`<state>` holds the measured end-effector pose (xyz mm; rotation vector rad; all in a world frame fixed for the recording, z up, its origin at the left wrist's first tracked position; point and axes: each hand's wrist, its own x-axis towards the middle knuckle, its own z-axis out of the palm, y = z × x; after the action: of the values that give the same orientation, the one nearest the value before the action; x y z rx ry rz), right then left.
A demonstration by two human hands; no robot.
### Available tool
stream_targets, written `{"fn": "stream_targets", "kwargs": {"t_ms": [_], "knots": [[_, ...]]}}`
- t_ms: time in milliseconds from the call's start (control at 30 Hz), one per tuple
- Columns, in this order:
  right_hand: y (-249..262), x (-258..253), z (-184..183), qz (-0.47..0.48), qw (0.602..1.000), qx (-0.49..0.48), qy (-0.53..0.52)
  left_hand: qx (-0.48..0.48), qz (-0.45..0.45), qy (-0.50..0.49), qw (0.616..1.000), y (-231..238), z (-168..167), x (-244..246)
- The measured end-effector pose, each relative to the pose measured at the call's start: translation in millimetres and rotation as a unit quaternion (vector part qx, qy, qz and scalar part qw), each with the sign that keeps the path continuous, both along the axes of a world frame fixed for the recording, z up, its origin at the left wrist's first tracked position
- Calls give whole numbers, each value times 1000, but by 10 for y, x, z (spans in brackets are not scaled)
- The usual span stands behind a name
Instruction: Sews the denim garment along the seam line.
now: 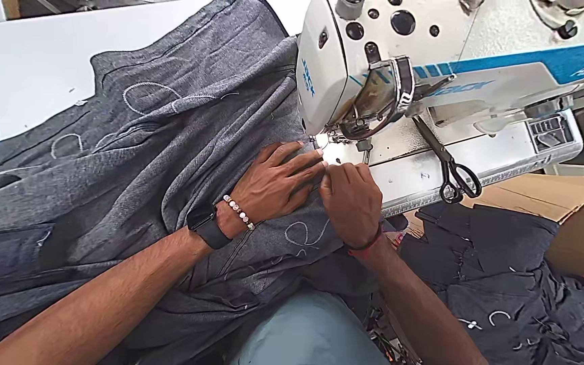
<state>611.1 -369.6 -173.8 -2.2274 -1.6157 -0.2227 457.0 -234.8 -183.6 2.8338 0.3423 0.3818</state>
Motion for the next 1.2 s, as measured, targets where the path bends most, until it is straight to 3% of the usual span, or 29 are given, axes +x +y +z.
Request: {"fn": "stream_targets", "kwargs": {"t_ms": [100,233,433,600,1033,1200], "knots": [[-139,97,70,44,997,-33,54,3,-9,-13,1000,-13,-9,-23],[-316,233,19,25,985,-30,165,8,-12,-25,1000,-19,-11,-18],[-401,134,-60,46,995,-20,87,8,-9,-17,1000,-11,3,-17],[-414,129,-109,48,995,-1,86,17,-14,-13,1000,-3,-13,-30],[-378,43,-10,69,993,-72,55,21,-37,5,999,180,-3,-62],[-121,70,28,53,994,-84,45,31,-25,13,999,401,1,-3]]}}
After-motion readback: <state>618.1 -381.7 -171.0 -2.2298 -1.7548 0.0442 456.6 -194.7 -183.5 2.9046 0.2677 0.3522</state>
